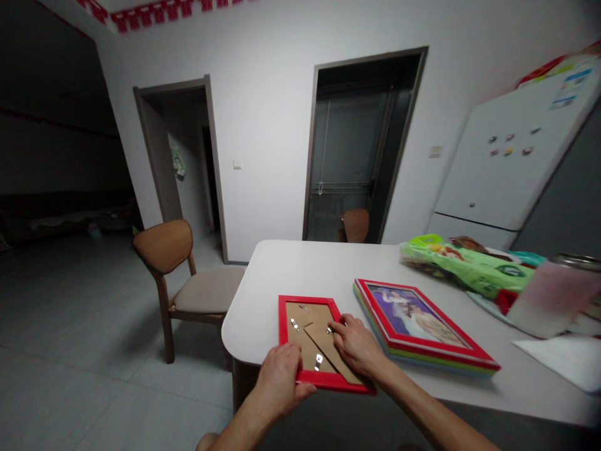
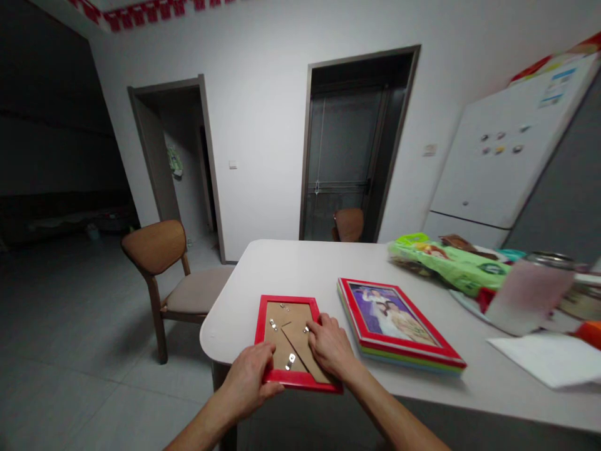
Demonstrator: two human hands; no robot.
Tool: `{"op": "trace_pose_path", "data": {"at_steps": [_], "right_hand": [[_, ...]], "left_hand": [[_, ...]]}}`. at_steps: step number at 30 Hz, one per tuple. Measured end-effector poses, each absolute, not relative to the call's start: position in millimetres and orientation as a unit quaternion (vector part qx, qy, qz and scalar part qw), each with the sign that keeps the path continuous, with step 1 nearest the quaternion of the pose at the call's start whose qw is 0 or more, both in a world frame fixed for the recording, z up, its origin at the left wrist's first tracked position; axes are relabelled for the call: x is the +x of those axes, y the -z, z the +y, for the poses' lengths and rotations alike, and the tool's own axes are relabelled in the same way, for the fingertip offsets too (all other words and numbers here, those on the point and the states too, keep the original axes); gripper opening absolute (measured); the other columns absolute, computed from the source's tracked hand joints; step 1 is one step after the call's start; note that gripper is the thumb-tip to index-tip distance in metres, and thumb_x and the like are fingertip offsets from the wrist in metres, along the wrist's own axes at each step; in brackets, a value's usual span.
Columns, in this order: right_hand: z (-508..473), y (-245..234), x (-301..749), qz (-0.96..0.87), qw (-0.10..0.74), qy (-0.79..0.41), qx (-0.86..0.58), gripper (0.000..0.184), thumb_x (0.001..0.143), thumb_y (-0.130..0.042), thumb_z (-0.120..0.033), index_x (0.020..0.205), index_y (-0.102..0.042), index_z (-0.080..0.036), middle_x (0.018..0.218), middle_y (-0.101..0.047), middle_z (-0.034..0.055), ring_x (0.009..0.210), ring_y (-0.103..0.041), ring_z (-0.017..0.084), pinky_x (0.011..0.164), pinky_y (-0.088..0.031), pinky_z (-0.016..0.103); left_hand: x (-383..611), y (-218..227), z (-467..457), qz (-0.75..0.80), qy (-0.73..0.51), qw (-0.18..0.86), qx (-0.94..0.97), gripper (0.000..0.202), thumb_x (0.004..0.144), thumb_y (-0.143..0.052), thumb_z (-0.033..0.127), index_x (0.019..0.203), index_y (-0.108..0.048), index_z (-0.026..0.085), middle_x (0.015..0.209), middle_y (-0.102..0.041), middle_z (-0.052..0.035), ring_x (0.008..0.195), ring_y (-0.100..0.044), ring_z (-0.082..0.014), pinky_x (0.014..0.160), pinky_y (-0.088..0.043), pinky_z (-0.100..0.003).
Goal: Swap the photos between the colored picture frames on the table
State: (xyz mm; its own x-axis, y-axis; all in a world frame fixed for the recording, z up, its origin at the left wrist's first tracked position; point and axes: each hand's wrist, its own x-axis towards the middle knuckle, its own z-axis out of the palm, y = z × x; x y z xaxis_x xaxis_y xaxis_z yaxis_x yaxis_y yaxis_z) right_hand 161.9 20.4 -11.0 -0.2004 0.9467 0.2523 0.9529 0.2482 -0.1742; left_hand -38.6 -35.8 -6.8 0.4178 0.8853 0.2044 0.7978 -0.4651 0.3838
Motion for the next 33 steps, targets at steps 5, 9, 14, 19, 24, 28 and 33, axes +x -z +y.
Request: {"op": "trace_pose_path", "data": {"at_steps": [5, 9, 14, 19, 24, 28, 33], "right_hand": [[20.6, 15.4, 166.6, -0.796, 0.17, -0.017, -0.58, 0.033, 0.077, -0.03, -0.022, 0.087, -0.062, -0.015, 0.091, -0.05, 0.0083, 0.085, -0.047, 0.016, 0.078, -0.033, 0.025], [16.6, 17.3, 171.0, -0.8, 0.183, -0.027, -0.571, 0.036, 0.077, -0.029, -0.023, 0.091, -0.061, -0.015, 0.097, -0.049, 0.0094, 0.088, -0.048, 0.017, 0.08, -0.034, 0.025], [1.5, 11.9, 165.1, -0.809, 0.185, 0.001, -0.558, 0.032, 0.076, -0.035, -0.023, 0.095, -0.06, -0.017, 0.104, -0.05, 0.0105, 0.095, -0.045, 0.021, 0.082, -0.033, 0.032], [-30.1, 0.4, 145.4, -0.875, 0.187, -0.031, -0.445, 0.028, 0.078, -0.037, -0.025, 0.098, -0.056, -0.029, 0.105, -0.049, 0.0049, 0.098, -0.042, 0.019, 0.083, -0.033, 0.034], [-40.0, -8.5, 138.4, -0.895, 0.171, -0.04, -0.41, 0.025, 0.078, -0.039, -0.03, 0.095, -0.058, -0.031, 0.103, -0.048, 0.0045, 0.099, -0.039, 0.021, 0.084, -0.031, 0.038], [-39.1, -12.1, 139.5, -0.901, 0.168, -0.043, -0.398, 0.023, 0.077, -0.04, -0.03, 0.09, -0.06, -0.028, 0.103, -0.048, 0.0052, 0.098, -0.039, 0.02, 0.084, -0.031, 0.037], [-43.6, -13.7, 141.3, -0.907, 0.164, -0.038, -0.386, 0.023, 0.076, -0.042, -0.031, 0.093, -0.058, -0.027, 0.106, -0.048, 0.0055, 0.101, -0.039, 0.02, 0.086, -0.031, 0.037]], "left_hand": [[-39.1, 8.8, -37.1, 0.509, -0.195, 0.115, 0.83, 0.056, 0.061, -0.063, 0.041, 0.107, -0.044, 0.017, 0.106, -0.053, -0.0063, 0.096, -0.047, -0.0212, 0.086, -0.035, -0.031], [-40.1, 7.0, -38.1, 0.509, -0.192, 0.121, 0.83, 0.055, 0.063, -0.063, 0.041, 0.108, -0.044, 0.016, 0.107, -0.053, -0.007, 0.099, -0.046, -0.0212, 0.088, -0.034, -0.03], [-40.8, 3.3, -37.4, 0.505, -0.187, 0.126, 0.833, 0.054, 0.062, -0.063, 0.04, 0.107, -0.044, 0.017, 0.105, -0.053, -0.0059, 0.096, -0.048, -0.02, 0.086, -0.036, -0.028], [-41.1, 1.8, -38.0, 0.506, -0.186, 0.135, 0.831, 0.05, 0.065, -0.06, 0.04, 0.107, -0.044, 0.017, 0.102, -0.054, -0.005, 0.093, -0.049, -0.0192, 0.083, -0.038, -0.028], [-41.5, 2.0, -37.6, 0.502, -0.188, 0.145, 0.832, 0.05, 0.066, -0.058, 0.044, 0.105, -0.045, 0.017, 0.107, -0.052, -0.007, 0.098, -0.048, -0.0208, 0.085, -0.037, -0.029], [-41.9, 1.4, -37.2, 0.5, -0.187, 0.143, 0.834, 0.05, 0.066, -0.058, 0.044, 0.105, -0.044, 0.018, 0.104, -0.053, -0.0062, 0.095, -0.049, -0.0205, 0.083, -0.038, -0.029], [-44.3, 3.1, -36.7, 0.491, -0.197, 0.142, 0.837, 0.046, 0.066, -0.056, 0.049, 0.1, -0.046, 0.019, 0.095, -0.054, -0.0037, 0.085, -0.051, -0.0189, 0.074, -0.041, -0.028]]}}
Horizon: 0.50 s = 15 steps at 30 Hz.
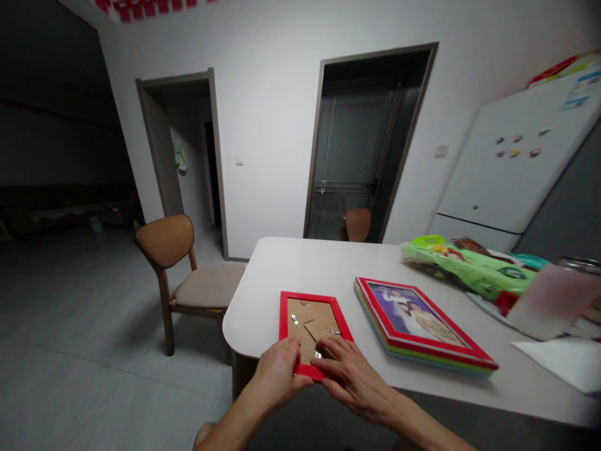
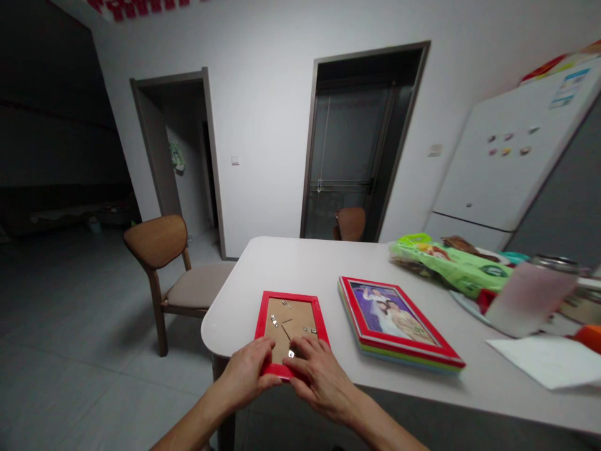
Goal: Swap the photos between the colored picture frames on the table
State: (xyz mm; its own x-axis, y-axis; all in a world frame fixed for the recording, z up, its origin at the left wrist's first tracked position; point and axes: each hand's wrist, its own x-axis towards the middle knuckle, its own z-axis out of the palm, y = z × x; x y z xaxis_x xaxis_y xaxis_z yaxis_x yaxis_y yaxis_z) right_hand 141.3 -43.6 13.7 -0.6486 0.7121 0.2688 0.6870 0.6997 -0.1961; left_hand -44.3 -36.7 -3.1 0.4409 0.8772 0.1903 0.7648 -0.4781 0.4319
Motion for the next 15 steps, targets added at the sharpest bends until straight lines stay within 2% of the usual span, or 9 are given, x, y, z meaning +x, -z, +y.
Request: {"op": "trace_pose_path", "data": {"at_steps": [4, 8, 12, 15], "right_hand": [[-40.3, -9.7, 143.8, -0.908, 0.172, -0.046, -0.379, 0.027, 0.076, -0.042, -0.033, 0.099, -0.055, -0.028, 0.106, -0.048, 0.0056, 0.1, -0.04, 0.02, 0.086, -0.032, 0.037], [-18.7, -3.6, 134.9, -0.88, 0.206, -0.068, -0.422, 0.034, 0.081, -0.033, -0.03, 0.109, -0.05, -0.023, 0.105, -0.05, 0.0081, 0.095, -0.044, 0.018, 0.082, -0.034, 0.033], [7.7, 0.1, 113.3, -0.86, 0.186, -0.06, -0.472, 0.032, 0.079, -0.033, -0.023, 0.104, -0.054, -0.02, 0.101, -0.051, 0.008, 0.092, -0.044, 0.018, 0.081, -0.032, 0.031], [18.1, 1.5, 100.3, -0.854, 0.157, -0.047, -0.493, 0.032, 0.075, -0.037, -0.017, 0.101, -0.055, -0.021, 0.096, -0.052, 0.0066, 0.09, -0.043, 0.018, 0.078, -0.031, 0.03]], "left_hand": [[-46.2, 5.2, -34.8, 0.492, -0.198, 0.148, 0.835, 0.047, 0.065, -0.058, 0.048, 0.1, -0.045, 0.02, 0.094, -0.053, -0.003, 0.084, -0.051, -0.0185, 0.073, -0.041, -0.028], [-46.3, 3.3, -36.6, 0.493, -0.186, 0.154, 0.836, 0.04, 0.063, -0.061, 0.041, 0.094, -0.047, 0.019, 0.095, -0.053, -0.0032, 0.086, -0.05, -0.0185, 0.075, -0.04, -0.027], [-46.7, -1.1, -42.7, 0.497, -0.185, 0.16, 0.833, 0.041, 0.06, -0.065, 0.036, 0.092, -0.047, 0.018, 0.093, -0.054, -0.0024, 0.084, -0.05, -0.0178, 0.075, -0.04, -0.026], [-47.6, -4.0, -45.7, 0.489, -0.189, 0.171, 0.834, 0.045, 0.061, -0.065, 0.035, 0.098, -0.046, 0.019, 0.098, -0.053, -0.0023, 0.089, -0.049, -0.0173, 0.079, -0.038, -0.025]]}}
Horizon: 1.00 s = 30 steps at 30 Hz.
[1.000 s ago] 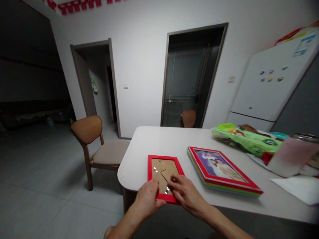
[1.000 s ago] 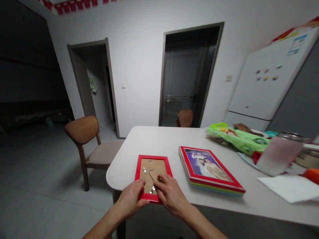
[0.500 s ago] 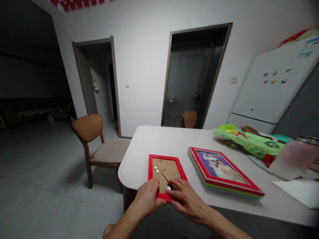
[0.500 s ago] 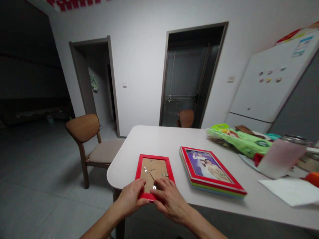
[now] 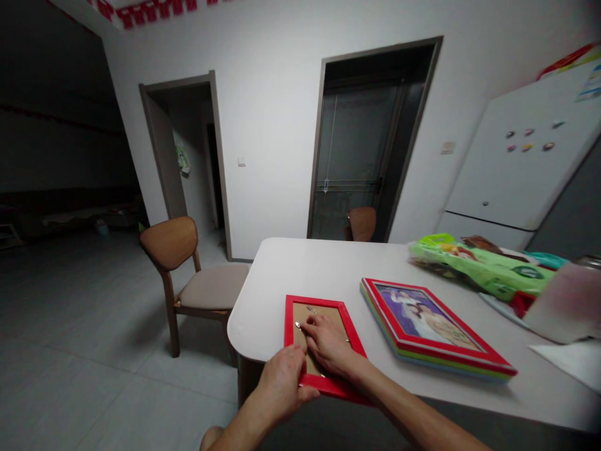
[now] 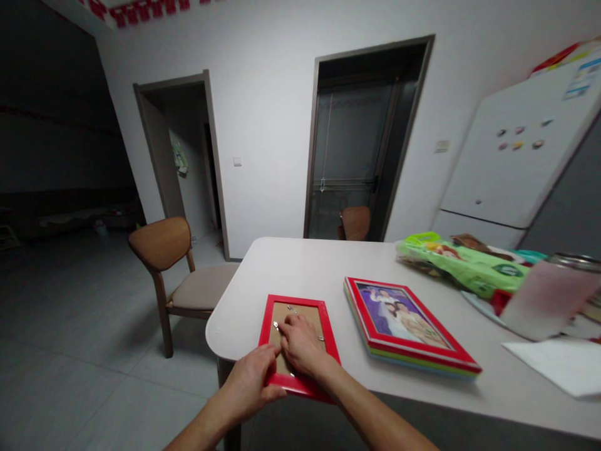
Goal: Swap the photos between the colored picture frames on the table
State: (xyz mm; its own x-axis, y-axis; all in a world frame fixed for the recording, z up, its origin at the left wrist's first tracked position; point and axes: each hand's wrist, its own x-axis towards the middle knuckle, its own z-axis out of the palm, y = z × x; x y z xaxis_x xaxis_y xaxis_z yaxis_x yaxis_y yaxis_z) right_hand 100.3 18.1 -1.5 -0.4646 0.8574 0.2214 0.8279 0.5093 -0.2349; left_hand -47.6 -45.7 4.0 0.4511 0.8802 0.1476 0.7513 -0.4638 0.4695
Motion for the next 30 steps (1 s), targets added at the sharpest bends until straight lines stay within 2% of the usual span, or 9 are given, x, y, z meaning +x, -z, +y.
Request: {"op": "trace_pose_path", "data": {"at_steps": [3, 8, 12, 18, 24, 30], "right_hand": [[19.0, 0.9, 94.9, -0.86, 0.137, -0.036, -0.49, 0.031, 0.074, -0.037, -0.016, 0.098, -0.056, -0.022, 0.095, -0.051, 0.0058, 0.092, -0.041, 0.018, 0.076, -0.03, 0.029], [13.2, -2.2, 92.5, -0.872, 0.104, -0.023, -0.477, 0.025, 0.077, -0.036, -0.019, 0.089, -0.058, -0.02, 0.095, -0.051, 0.0075, 0.09, -0.043, 0.019, 0.072, -0.03, 0.029], [19.2, 0.5, 94.3, -0.858, 0.141, -0.054, -0.49, 0.025, 0.076, -0.039, -0.022, 0.09, -0.06, -0.021, 0.093, -0.055, 0.0061, 0.09, -0.046, 0.018, 0.075, -0.032, 0.027], [52.9, 9.1, 109.2, -0.786, 0.199, -0.064, -0.582, 0.032, 0.078, -0.035, -0.027, 0.098, -0.058, -0.015, 0.098, -0.059, 0.0094, 0.089, -0.052, 0.016, 0.074, -0.035, 0.024], [81.0, 17.8, 110.4, -0.713, 0.186, -0.074, -0.672, 0.026, 0.074, -0.041, -0.035, 0.078, -0.062, -0.02, 0.079, -0.065, 0.0055, 0.072, -0.057, 0.016, 0.055, -0.035, 0.023], [91.1, 18.6, 107.1, -0.672, 0.17, -0.065, -0.717, 0.024, 0.072, -0.045, -0.036, 0.078, -0.061, -0.019, 0.083, -0.065, 0.0083, 0.076, -0.058, 0.019, 0.057, -0.036, 0.025]], "left_hand": [[-48.0, -5.9, -45.8, 0.485, -0.185, 0.181, 0.835, 0.051, 0.061, -0.065, 0.034, 0.104, -0.044, 0.019, 0.105, -0.051, -0.0035, 0.096, -0.046, -0.0177, 0.084, -0.034, -0.025], [-48.0, -8.2, -45.2, 0.494, -0.181, 0.185, 0.83, 0.045, 0.062, -0.064, 0.034, 0.101, -0.046, 0.019, 0.102, -0.052, -0.0033, 0.093, -0.048, -0.019, 0.082, -0.036, -0.026], [-48.5, -8.1, -46.5, 0.495, -0.188, 0.184, 0.828, 0.051, 0.061, -0.065, 0.035, 0.104, -0.044, 0.018, 0.103, -0.052, -0.0038, 0.093, -0.048, -0.0188, 0.081, -0.037, -0.026], [-47.6, -8.3, -50.6, 0.517, -0.154, 0.173, 0.824, 0.046, 0.06, -0.065, 0.037, 0.098, -0.047, 0.018, 0.098, -0.054, -0.0036, 0.089, -0.05, -0.0195, 0.079, -0.039, -0.027], [-47.6, -5.7, -53.3, 0.511, -0.159, 0.185, 0.824, 0.06, 0.06, -0.064, 0.038, 0.111, -0.042, 0.017, 0.112, -0.05, -0.0067, 0.101, -0.046, -0.0217, 0.089, -0.034, -0.029], [-49.1, 5.6, -54.4, 0.515, -0.172, 0.182, 0.82, 0.066, 0.059, -0.064, 0.036, 0.117, -0.039, 0.017, 0.122, -0.044, -0.0083, 0.111, -0.039, -0.0216, 0.096, -0.027, -0.029]]}}
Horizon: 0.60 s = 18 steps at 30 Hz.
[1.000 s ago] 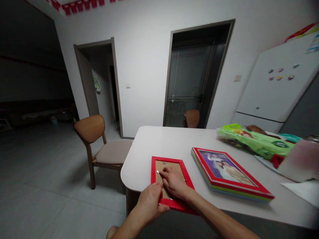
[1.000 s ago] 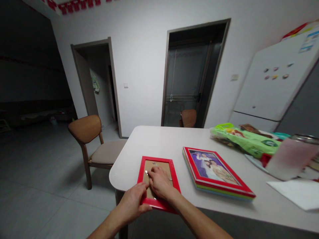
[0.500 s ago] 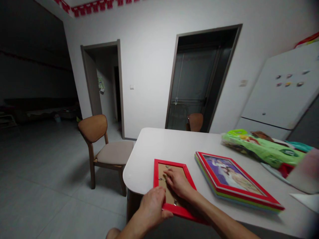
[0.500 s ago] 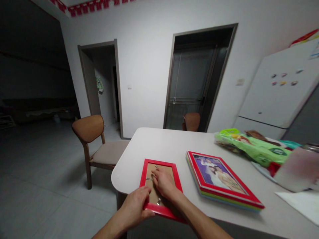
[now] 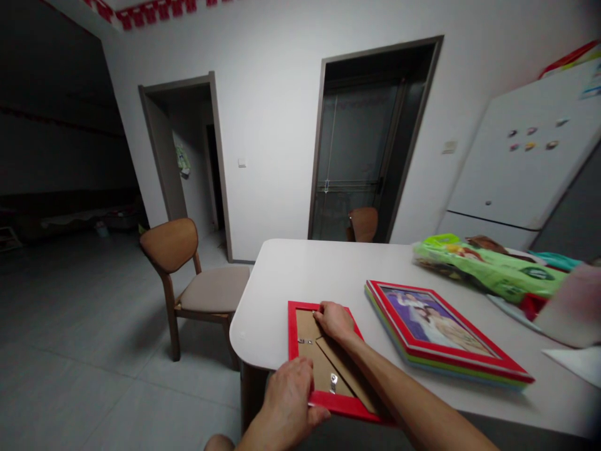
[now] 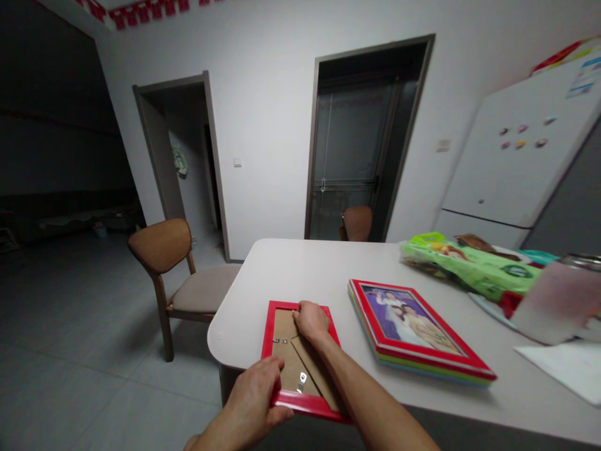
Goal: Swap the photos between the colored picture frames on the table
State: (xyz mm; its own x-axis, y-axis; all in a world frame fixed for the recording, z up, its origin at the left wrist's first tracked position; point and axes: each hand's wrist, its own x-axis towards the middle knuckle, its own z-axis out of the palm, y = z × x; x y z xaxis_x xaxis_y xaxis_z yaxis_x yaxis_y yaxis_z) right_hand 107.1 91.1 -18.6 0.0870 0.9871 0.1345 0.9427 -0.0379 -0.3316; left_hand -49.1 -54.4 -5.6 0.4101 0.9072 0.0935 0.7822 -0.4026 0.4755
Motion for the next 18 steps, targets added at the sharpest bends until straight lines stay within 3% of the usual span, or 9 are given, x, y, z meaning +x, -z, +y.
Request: {"op": "trace_pose_path", "data": {"at_steps": [7, 13, 18], "right_hand": [[90.4, 14.9, 105.9, -0.659, 0.172, -0.063, -0.73, 0.024, 0.07, -0.045, -0.034, 0.078, -0.061, -0.019, 0.083, -0.065, 0.0099, 0.076, -0.058, 0.02, 0.057, -0.038, 0.026], [82.9, 16.5, 105.7, -0.661, 0.199, -0.062, -0.721, 0.023, 0.071, -0.043, -0.034, 0.076, -0.061, -0.021, 0.08, -0.065, 0.006, 0.074, -0.059, 0.018, 0.055, -0.038, 0.024], [84.4, 18.0, 105.1, -0.65, 0.207, -0.07, -0.728, 0.021, 0.07, -0.045, -0.034, 0.074, -0.061, -0.021, 0.078, -0.066, 0.0064, 0.074, -0.059, 0.019, 0.055, -0.038, 0.025]], "left_hand": [[-47.6, -1.1, -54.4, 0.516, -0.15, 0.183, 0.824, 0.066, 0.059, -0.064, 0.036, 0.117, -0.039, 0.014, 0.122, -0.043, -0.0103, 0.111, -0.038, -0.0245, 0.096, -0.027, -0.031], [-42.1, -3.3, -56.0, 0.524, -0.136, 0.184, 0.821, 0.065, 0.057, -0.063, 0.034, 0.115, -0.041, 0.015, 0.116, -0.048, -0.009, 0.105, -0.044, -0.024, 0.091, -0.033, -0.03], [-37.0, -1.2, -56.2, 0.525, -0.125, 0.183, 0.822, 0.07, 0.057, -0.064, 0.035, 0.118, -0.039, 0.013, 0.121, -0.044, -0.0115, 0.11, -0.04, -0.0247, 0.095, -0.029, -0.031]]}}
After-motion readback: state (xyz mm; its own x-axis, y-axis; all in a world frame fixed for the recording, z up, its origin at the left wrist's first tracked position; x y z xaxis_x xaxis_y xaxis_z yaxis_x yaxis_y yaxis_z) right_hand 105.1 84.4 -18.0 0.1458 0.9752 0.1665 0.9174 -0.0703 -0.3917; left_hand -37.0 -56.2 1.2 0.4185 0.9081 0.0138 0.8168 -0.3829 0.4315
